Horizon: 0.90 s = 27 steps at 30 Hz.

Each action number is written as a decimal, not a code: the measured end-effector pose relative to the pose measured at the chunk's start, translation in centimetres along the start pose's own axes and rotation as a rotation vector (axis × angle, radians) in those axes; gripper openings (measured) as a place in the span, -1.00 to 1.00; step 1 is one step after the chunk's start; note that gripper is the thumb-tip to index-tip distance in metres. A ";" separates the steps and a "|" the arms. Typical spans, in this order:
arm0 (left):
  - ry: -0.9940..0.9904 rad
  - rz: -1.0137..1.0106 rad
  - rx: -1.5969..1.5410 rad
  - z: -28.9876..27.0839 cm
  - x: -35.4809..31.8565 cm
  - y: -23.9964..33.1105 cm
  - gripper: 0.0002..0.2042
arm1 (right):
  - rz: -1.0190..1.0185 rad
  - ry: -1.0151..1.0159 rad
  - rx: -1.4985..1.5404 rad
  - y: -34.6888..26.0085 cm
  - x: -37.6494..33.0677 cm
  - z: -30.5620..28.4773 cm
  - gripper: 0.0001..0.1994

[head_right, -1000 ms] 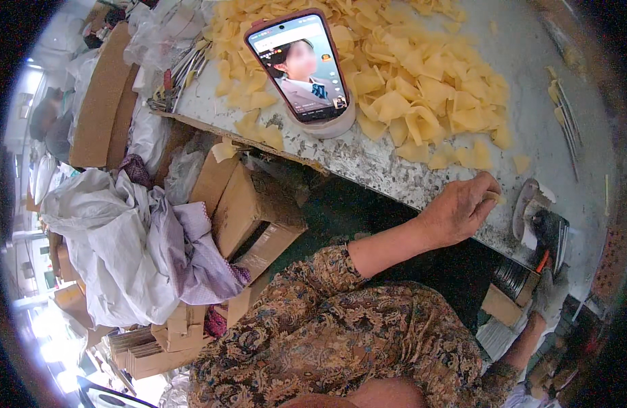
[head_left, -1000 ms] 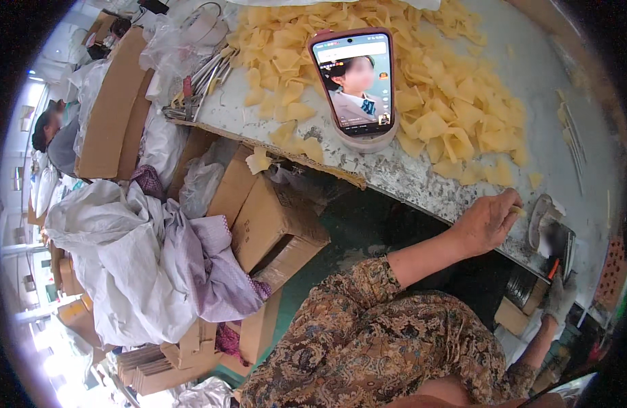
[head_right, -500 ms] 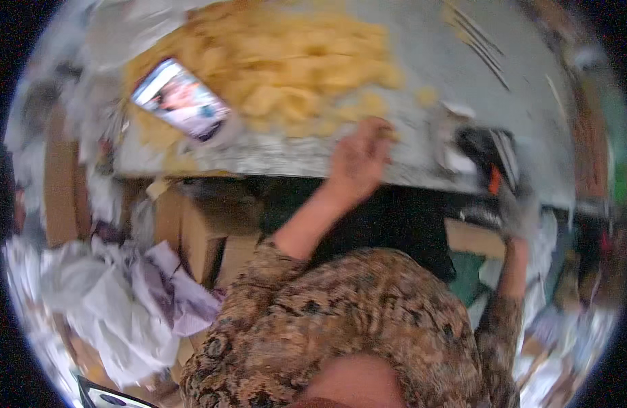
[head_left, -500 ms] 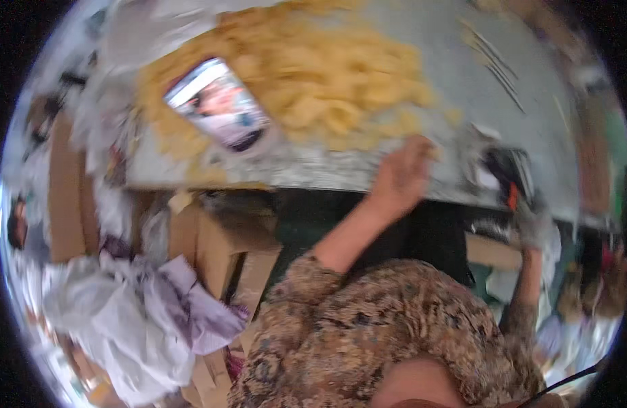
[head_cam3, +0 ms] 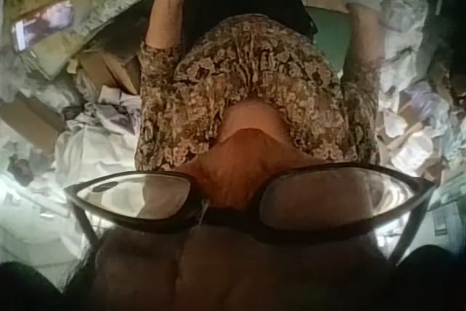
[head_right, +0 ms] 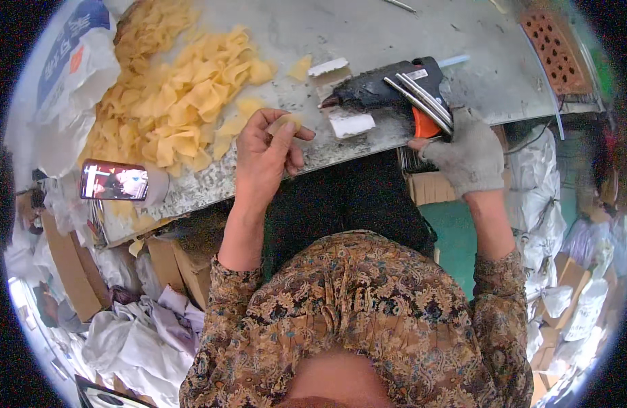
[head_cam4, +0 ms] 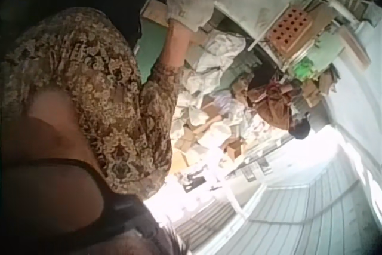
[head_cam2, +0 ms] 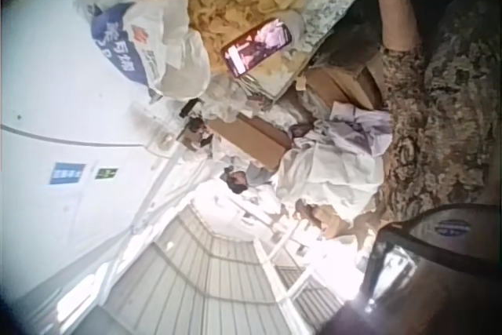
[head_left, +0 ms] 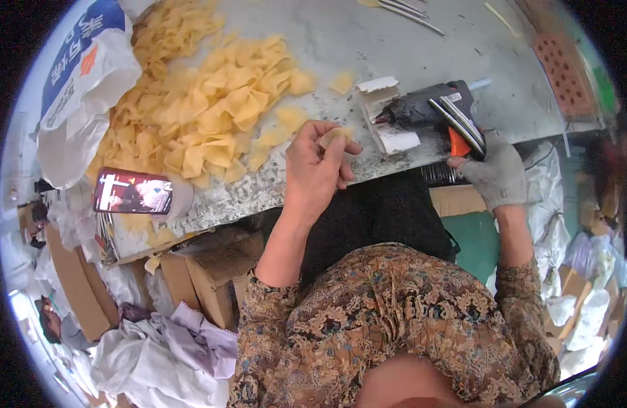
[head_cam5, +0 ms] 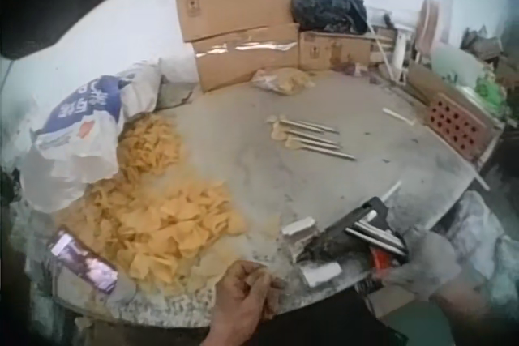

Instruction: The person attaches pieces of yellow material onto the ends of metal rods using a glue gun and places the assembled rods on the table.

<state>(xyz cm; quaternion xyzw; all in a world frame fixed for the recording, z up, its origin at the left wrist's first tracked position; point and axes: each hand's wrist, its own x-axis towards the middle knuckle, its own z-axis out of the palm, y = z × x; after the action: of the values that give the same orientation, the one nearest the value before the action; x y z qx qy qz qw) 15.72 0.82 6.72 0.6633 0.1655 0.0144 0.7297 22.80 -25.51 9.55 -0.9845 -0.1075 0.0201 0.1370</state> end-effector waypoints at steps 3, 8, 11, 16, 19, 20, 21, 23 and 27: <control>-0.021 -0.003 0.006 0.4 0.2 -0.1 -0.84 | -0.024 0.027 -0.072 -0.8 0.0 -0.1 -0.37; -0.049 0.002 -0.038 0.9 0.7 -0.4 -0.82 | -0.021 0.026 -0.086 -0.7 0.1 0.0 -0.36; -0.062 0.023 -0.024 1.0 0.7 0.1 -0.82 | -0.028 0.049 -0.076 -0.9 0.0 0.0 -0.38; -0.056 0.033 -0.018 1.4 0.7 0.5 -0.83 | -0.022 0.058 -0.054 -0.8 0.1 0.1 -0.45; -0.048 0.039 -0.024 1.7 0.5 0.5 -0.84 | -0.036 0.067 -0.085 -0.6 0.2 0.2 -0.50; -0.049 0.039 -0.024 1.7 0.5 0.5 -0.84 | -0.036 0.067 -0.085 -0.6 0.2 0.2 -0.50; -0.044 0.050 -0.002 1.7 0.5 0.5 -0.85 | -0.025 0.052 -0.087 -0.6 0.2 0.2 -0.52; -0.037 0.063 0.021 1.7 0.5 0.4 -0.86 | -0.017 0.039 -0.089 -0.4 0.4 0.3 -0.55; 0.014 0.117 0.147 1.7 0.5 0.4 -0.89 | -0.090 0.029 -0.007 0.6 0.4 0.1 -0.61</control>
<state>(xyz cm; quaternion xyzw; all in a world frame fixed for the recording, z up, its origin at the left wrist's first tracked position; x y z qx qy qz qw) 16.70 -0.63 7.11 0.7235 0.1322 0.0493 0.6757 23.35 -25.98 9.29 -0.9793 -0.1497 -0.0007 0.1360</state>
